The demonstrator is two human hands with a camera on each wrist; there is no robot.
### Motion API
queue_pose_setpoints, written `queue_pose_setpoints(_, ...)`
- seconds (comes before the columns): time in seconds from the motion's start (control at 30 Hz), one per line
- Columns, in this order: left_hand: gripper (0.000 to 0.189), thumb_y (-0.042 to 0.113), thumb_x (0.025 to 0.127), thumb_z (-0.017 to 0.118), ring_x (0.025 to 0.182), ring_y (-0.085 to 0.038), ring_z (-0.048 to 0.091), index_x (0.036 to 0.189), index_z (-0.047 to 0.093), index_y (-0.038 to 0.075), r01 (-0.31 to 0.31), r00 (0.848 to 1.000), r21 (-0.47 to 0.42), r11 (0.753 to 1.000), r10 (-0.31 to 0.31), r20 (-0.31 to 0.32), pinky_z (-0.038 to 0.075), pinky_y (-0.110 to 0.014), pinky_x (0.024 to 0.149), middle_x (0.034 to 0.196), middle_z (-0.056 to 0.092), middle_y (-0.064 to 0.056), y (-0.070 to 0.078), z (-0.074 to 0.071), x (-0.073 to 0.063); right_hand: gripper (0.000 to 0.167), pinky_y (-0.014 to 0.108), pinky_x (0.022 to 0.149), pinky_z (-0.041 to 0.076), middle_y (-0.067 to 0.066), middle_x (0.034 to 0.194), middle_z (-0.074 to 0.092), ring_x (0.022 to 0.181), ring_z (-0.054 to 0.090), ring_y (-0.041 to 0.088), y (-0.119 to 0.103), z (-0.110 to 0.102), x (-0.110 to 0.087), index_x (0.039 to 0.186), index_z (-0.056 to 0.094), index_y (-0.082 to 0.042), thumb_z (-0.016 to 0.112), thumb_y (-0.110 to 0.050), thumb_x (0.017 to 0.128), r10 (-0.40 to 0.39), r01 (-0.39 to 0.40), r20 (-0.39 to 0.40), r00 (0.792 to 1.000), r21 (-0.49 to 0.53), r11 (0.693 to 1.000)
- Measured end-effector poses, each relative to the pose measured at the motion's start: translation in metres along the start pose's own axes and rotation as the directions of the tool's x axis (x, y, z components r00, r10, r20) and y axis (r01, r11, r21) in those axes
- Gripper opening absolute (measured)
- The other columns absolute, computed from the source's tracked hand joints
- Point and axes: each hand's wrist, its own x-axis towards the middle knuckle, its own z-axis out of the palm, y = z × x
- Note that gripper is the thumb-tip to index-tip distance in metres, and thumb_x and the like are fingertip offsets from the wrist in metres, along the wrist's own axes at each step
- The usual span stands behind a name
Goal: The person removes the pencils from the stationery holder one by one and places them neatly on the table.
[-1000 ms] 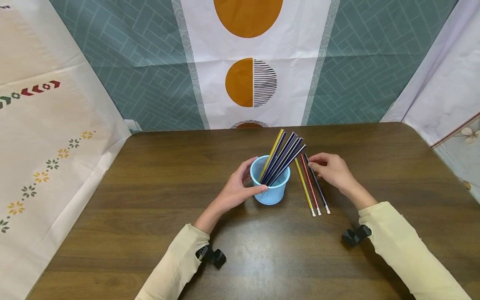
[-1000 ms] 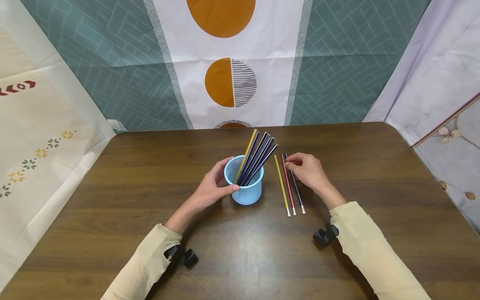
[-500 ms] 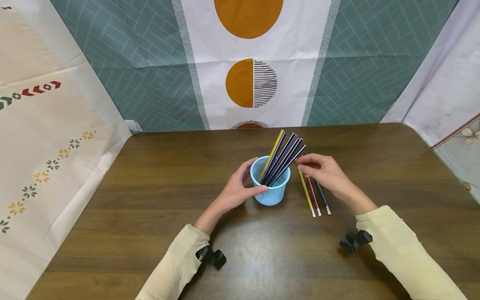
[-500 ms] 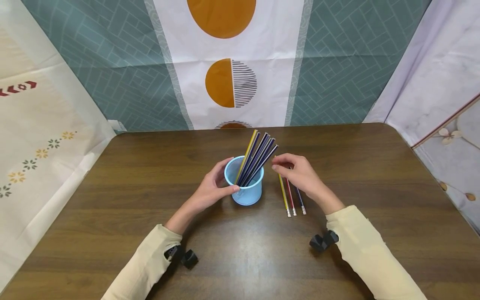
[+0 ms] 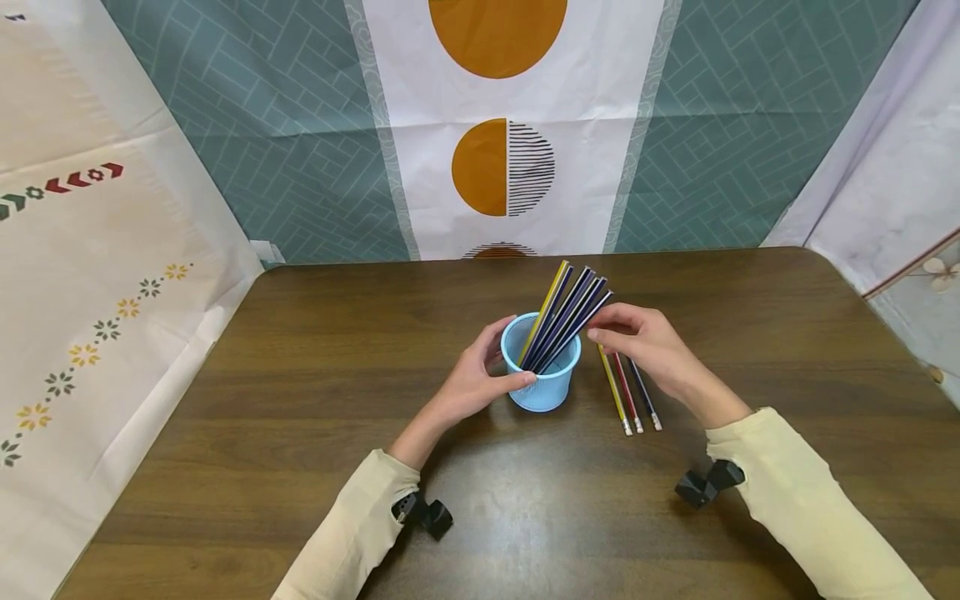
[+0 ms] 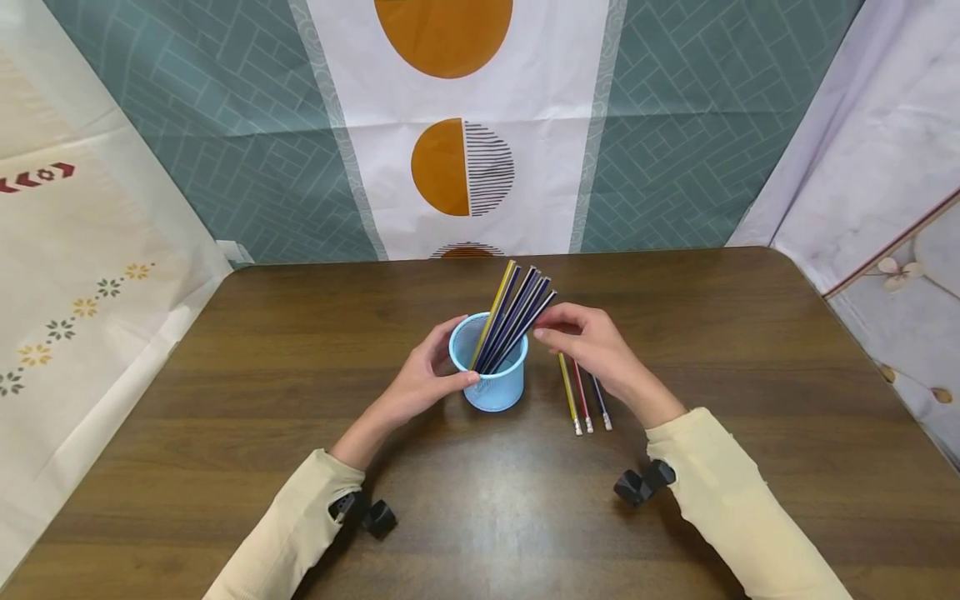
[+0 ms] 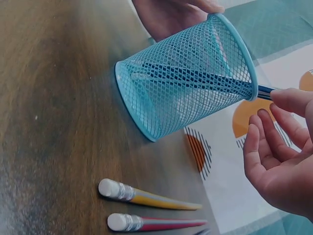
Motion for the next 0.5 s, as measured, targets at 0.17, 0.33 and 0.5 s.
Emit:
queue_pose_setpoints(0.17,0.078,0.002,0.082,0.075,0.129,-0.026,0.044,0.147,0.032,0.003,-0.019,1.0,0.004,1.0,0.019,-0.014,0.036,-0.041,0.107,0.141,0.047,-0.016,-0.018,0.0,0.004,0.027,0.031,0.073,0.055,0.002,0.094,0.068,0.079,0.06,0.014,-0.001,0.002,0.001,0.109,0.061,0.011,0.067,-0.007,0.09,-0.002,0.001,0.005,1.0,0.065,0.998)
queue_pose_setpoints(0.33,0.077,0.004,0.081,0.076,0.127,-0.023,0.047,0.146,0.035,0.005,-0.036,0.999,-0.003,0.999,0.036,-0.026,0.038,-0.039,0.105,0.139,0.05,-0.013,-0.021,0.0,0.004,0.029,0.032,0.073,0.054,-0.003,0.092,0.067,0.08,0.059,0.015,-0.002,0.005,0.002,0.11,0.06,0.012,0.067,-0.009,0.091,0.026,-0.026,0.004,1.0,0.077,0.997)
queue_pose_setpoints(0.5,0.077,0.003,0.081,0.076,0.126,-0.023,0.048,0.146,0.035,0.004,-0.046,0.999,-0.012,0.999,0.046,-0.028,0.038,-0.038,0.105,0.138,0.05,-0.014,-0.021,0.0,0.004,0.033,0.032,0.073,0.054,-0.003,0.093,0.067,0.081,0.06,0.014,-0.004,0.009,0.002,0.113,0.059,0.013,0.067,-0.01,0.091,0.042,-0.041,-0.003,0.999,0.081,0.996)
